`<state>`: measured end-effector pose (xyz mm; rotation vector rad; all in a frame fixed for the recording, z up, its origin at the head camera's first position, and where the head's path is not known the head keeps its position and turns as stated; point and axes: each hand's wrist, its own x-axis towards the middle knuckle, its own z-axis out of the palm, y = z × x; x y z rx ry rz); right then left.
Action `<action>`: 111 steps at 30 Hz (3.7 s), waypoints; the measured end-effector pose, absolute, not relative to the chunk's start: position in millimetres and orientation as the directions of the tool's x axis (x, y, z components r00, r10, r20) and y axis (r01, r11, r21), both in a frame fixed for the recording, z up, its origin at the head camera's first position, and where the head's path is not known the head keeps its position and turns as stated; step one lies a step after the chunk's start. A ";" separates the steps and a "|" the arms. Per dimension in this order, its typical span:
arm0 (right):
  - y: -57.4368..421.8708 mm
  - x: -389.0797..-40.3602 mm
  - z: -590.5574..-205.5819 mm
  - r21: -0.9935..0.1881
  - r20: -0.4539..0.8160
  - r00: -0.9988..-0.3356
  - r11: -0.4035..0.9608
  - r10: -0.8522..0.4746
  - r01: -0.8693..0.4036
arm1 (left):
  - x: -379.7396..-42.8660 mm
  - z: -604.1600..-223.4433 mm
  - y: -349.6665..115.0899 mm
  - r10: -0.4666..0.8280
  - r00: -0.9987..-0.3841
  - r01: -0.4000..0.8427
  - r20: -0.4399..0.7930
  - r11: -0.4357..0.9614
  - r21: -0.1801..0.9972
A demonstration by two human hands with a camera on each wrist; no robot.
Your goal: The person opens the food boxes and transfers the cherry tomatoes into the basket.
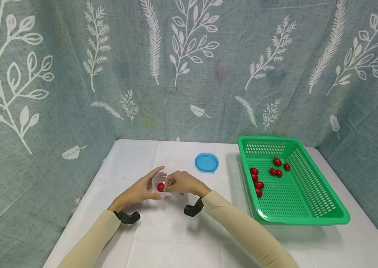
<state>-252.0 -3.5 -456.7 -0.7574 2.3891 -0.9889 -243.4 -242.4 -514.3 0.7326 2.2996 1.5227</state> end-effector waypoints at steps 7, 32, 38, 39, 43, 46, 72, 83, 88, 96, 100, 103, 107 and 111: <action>-1.8 -249.8 -456.0 -0.790 -0.241 -0.734 0.567 -0.635 -0.231 | -243.9 -515.8 -242.3 0.555 -0.831 0.260 0.041 0.322 0.910; 5.0 -254.5 -459.9 -0.850 -0.280 -0.676 0.503 -0.681 -0.155 | -244.3 -516.8 -244.0 0.565 -0.824 0.255 0.039 0.310 0.916; 6.5 -255.1 -458.9 -0.874 -0.259 -0.676 0.466 -0.689 -0.140 | -244.2 -516.7 -243.4 0.567 -0.823 0.253 0.037 0.307 0.917; 6.9 -255.1 -458.8 -0.878 -0.254 -0.677 0.458 -0.691 -0.139 | -244.2 -516.7 -243.2 0.566 -0.824 0.251 0.034 0.309 0.917; 8.5 -255.1 -459.5 -0.897 -0.227 -0.688 0.423 -0.689 -0.129 | -244.6 -517.1 -243.4 0.562 -0.826 0.255 0.033 0.321 0.912; 9.9 -255.4 -460.3 -0.904 -0.213 -0.704 0.410 -0.677 -0.122 | -244.6 -516.7 -243.3 0.554 -0.832 0.252 0.026 0.337 0.907; 41.8 -250.5 -414.9 -0.817 -0.020 -0.815 0.479 -0.579 -0.320 | -245.6 -516.1 -242.2 0.535 -0.845 0.223 0.006 0.342 0.913; 68.1 -250.3 -388.5 -0.766 0.033 -0.845 0.530 -0.533 -0.364 | -247.0 -517.3 -241.7 0.536 -0.844 0.242 0.021 0.346 0.906; 83.4 -252.9 -382.0 -0.754 0.065 -0.856 0.537 -0.512 -0.379 | -247.1 -517.0 -241.7 0.540 -0.841 0.248 0.028 0.339 0.907; 103.4 -253.3 -379.5 -0.738 0.111 -0.869 0.545 -0.483 -0.397 | -246.1 -516.9 -242.9 0.548 -0.836 0.254 0.039 0.323 0.912; 114.2 -251.9 -378.6 -0.734 0.114 -0.884 0.561 -0.454 -0.383 | -246.0 -517.8 -242.9 0.553 -0.832 0.252 0.036 0.319 0.914; 123.9 -250.5 -376.8 -0.724 0.114 -0.891 0.578 -0.439 -0.377 | -246.4 -518.2 -242.8 0.553 -0.832 0.249 0.033 0.321 0.914; 139.0 -249.8 -375.3 -0.715 0.124 -0.890 0.583 -0.439 -0.387 | -247.2 -518.4 -242.6 0.554 -0.832 0.252 0.033 0.324 0.912; 156.3 -249.9 -377.1 -0.712 0.127 -0.897 0.590 -0.424 -0.380 | -247.5 -518.1 -242.6 0.555 -0.831 0.253 0.035 0.323 0.912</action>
